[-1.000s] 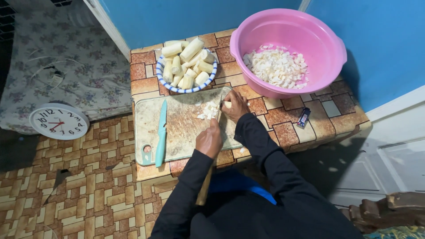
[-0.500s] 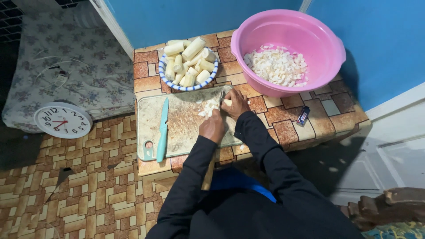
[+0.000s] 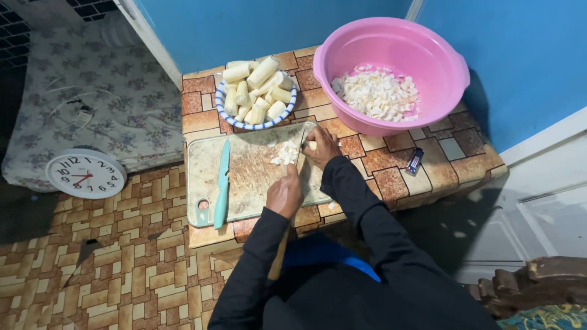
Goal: Peeling and dicing root vegetables into small pieces on a cutting board and placing them into a bowl.
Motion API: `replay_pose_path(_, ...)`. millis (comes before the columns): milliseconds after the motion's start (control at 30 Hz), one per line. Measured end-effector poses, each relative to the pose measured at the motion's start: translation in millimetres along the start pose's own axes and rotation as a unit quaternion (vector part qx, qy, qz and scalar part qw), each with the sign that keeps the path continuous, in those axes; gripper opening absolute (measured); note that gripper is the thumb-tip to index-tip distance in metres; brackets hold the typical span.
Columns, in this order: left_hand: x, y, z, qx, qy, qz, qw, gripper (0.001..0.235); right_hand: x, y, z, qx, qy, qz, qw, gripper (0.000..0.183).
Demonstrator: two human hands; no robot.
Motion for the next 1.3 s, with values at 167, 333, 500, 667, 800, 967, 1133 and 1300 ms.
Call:
replay_pose_path(167, -6, -15, -15, -0.027, 0.007, -0.007, 1.0, 0.017, 1, -4, 2, -0.009, -0.003, -0.002, 1.0, 0.039)
replay_pose_path(333, -21, -16, -17, -0.053, 0.028, -0.023, 0.998, 0.017, -1, -5, 4, -0.002, -0.011, -0.004, 1.0, 0.036)
replay_pose_path(500, -40, -20, -25, -0.047, 0.046, -0.031, 0.997, 0.014, -1, -3, 2, 0.012, 0.011, 0.015, 1.0, 0.032)
replay_pose_path(667, -51, -22, -34, -0.073, 0.068, -0.029, 0.995, 0.013, 0, -2, 0, 0.025, 0.021, 0.017, 0.999, 0.031)
replay_pose_path(800, -56, -16, -32, -0.081, 0.095, -0.037, 0.991, 0.012, -1, -2, 0, 0.025, 0.022, 0.018, 0.999, 0.032)
replay_pose_path(967, -74, -29, -49, -0.082, 0.077, -0.021, 0.993, 0.013, -2, 5, -7, 0.035, 0.02, 0.016, 0.999, 0.033)
replay_pose_path(1133, -55, -21, -40, -0.096, 0.104, -0.04, 0.989, 0.013, 0, 1, -3, 0.034, 0.027, 0.004, 0.999, 0.031)
replay_pose_path(1300, -43, -19, -35, -0.067, 0.046, -0.004, 0.997, 0.015, 0, 2, -5, 0.031, 0.03, 0.014, 0.999, 0.032)
Point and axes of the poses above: each hand's wrist, its own x-axis away from the middle knuckle, its own z-axis out of the back of the hand, y = z × x, the point moved 3 cm from there along -x, towards the middle knuckle, and after that the axes turned 8 degrees about x, right-handed, at the moved point
